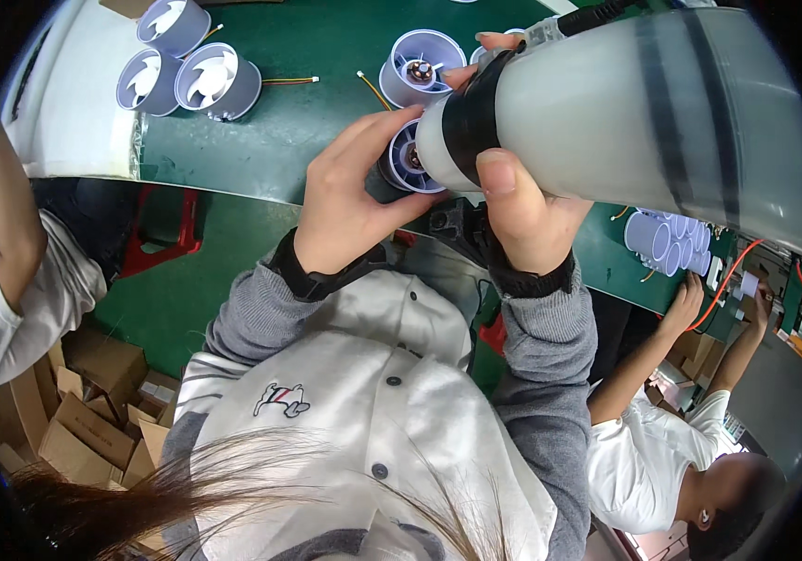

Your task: The person picks up a fan blade from a box, inserts it into a motor housing, and applies glue from a dispenser into the assembly, repeating the process for several units.

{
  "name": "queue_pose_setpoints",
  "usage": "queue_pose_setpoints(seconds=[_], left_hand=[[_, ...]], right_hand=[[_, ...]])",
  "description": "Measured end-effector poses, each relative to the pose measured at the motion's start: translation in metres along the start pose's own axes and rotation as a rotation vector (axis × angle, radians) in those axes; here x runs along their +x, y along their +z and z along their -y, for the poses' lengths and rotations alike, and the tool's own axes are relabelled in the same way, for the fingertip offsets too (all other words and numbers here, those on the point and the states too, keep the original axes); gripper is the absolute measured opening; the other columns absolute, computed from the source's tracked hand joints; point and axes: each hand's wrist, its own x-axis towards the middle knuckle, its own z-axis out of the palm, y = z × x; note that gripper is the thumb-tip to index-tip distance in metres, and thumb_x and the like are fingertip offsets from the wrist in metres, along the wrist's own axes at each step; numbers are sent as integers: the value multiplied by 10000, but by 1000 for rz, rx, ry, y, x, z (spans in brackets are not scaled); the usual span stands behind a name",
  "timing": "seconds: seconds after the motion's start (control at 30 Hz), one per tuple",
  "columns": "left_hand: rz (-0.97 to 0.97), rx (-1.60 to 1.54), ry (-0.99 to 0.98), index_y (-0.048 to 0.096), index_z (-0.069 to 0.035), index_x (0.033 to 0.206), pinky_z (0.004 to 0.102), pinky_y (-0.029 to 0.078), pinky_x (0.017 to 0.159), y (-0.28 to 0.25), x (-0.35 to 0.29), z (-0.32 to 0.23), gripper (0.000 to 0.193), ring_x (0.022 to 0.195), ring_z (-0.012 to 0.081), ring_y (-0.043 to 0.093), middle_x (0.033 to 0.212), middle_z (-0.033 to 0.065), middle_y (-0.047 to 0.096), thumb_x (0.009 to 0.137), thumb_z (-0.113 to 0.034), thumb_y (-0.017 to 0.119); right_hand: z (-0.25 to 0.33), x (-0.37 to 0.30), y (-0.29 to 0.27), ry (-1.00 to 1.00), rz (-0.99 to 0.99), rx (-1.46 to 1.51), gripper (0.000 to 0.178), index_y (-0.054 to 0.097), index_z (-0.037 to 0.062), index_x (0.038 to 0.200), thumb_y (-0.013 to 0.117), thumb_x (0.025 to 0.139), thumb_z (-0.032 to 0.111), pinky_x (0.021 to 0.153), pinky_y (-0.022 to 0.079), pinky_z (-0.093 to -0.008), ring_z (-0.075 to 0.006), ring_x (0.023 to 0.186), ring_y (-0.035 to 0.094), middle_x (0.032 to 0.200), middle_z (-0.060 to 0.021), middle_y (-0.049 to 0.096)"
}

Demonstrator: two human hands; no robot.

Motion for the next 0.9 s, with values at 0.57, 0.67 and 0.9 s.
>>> queue_pose_setpoints(seconds=[0.57,0.67,0.9], left_hand=[[15,27,62,524,-14,1200,369,510,812,-1,0,2,641,976,337,599,1120,174,575,622,-108,783],[13,23,65,524,-14,1200,371,509,813,0,1,3,642,975,338,598,1119,173,576,621,-109,783],[6,24,81,523,-13,1201,373,508,811,0,1,3,644,970,339,598,1113,172,576,619,-109,784]], right_hand=[[-5,0,-6,-30,60,-81,717,431,-84,1227,715,745,365,845,483,-389,-261,953,597,1184,-218,513],[-2,0,1,-27,33,-51,720,435,-85,1223,717,742,371,846,481,-389,-259,955,595,1173,-216,519],[-1,1,0,-28,21,-62,741,433,-87,1222,727,741,394,840,487,-386,-263,950,597,1165,-223,523]])
